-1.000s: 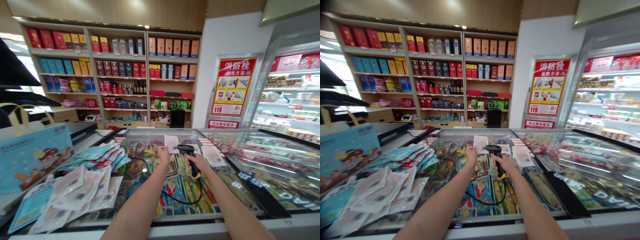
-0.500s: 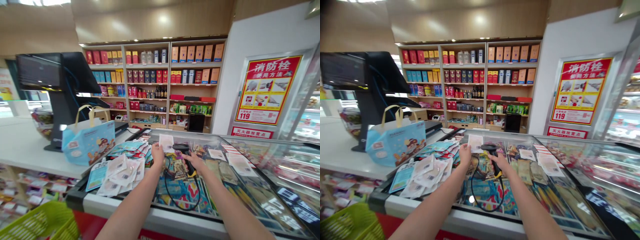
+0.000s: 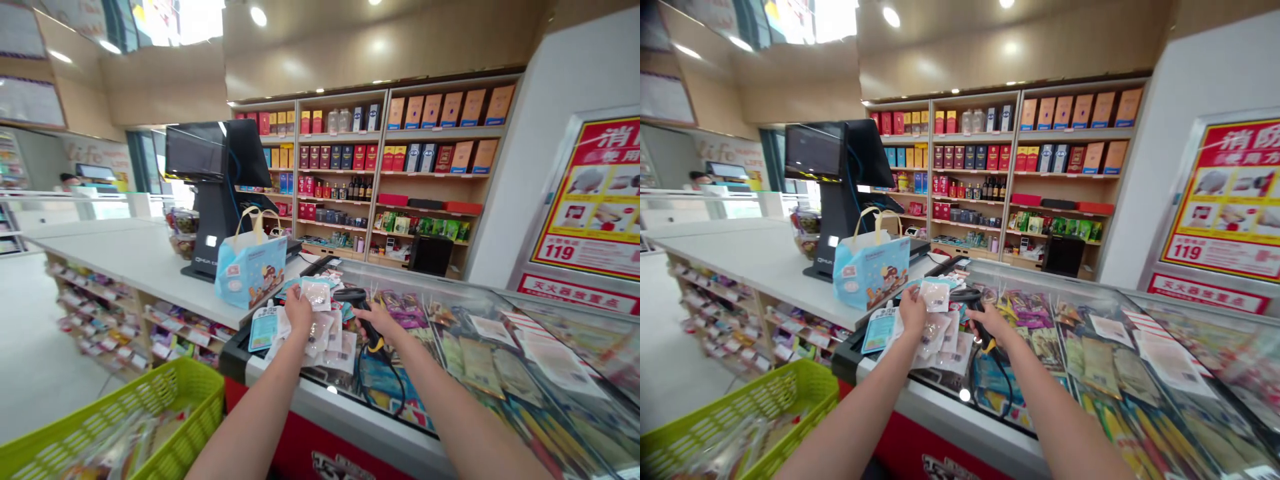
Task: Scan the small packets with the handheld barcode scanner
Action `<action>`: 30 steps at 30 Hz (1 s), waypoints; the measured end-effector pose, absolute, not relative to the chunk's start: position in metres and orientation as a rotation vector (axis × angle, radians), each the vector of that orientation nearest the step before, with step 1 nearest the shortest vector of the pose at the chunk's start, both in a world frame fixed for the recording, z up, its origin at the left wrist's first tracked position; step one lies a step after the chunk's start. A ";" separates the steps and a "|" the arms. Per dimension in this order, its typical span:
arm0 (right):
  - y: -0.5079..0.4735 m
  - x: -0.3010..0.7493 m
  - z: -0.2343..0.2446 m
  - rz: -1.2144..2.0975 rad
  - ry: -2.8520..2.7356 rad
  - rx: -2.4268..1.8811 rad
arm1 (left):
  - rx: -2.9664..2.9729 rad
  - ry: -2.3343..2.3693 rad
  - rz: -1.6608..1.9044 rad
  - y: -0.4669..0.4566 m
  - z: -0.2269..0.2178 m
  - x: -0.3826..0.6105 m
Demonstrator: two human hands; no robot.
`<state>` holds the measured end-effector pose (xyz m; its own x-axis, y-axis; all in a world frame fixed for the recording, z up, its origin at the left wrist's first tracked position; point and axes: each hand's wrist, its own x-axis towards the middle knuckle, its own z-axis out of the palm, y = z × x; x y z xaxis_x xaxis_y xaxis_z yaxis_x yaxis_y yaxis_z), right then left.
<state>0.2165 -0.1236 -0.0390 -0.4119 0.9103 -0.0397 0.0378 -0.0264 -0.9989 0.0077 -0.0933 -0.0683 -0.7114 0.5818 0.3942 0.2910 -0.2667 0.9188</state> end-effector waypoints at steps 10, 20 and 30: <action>-0.125 0.210 -0.039 1.544 -1.526 -1.046 | 1.247 1.825 2.133 -0.091 -0.083 -0.004; -0.127 0.282 -0.045 1.413 -1.365 -1.068 | 1.532 1.596 2.044 -0.062 -0.083 0.092; -0.146 0.414 -0.053 1.186 -1.102 -1.171 | 1.913 1.488 1.348 -0.064 -0.079 0.287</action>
<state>0.4140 -0.1457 -0.0532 0.0717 0.9974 0.0100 -0.0831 0.0159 -0.9964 0.2872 -0.0641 -0.0793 -0.0135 0.8906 0.4547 0.5404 -0.3761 0.7527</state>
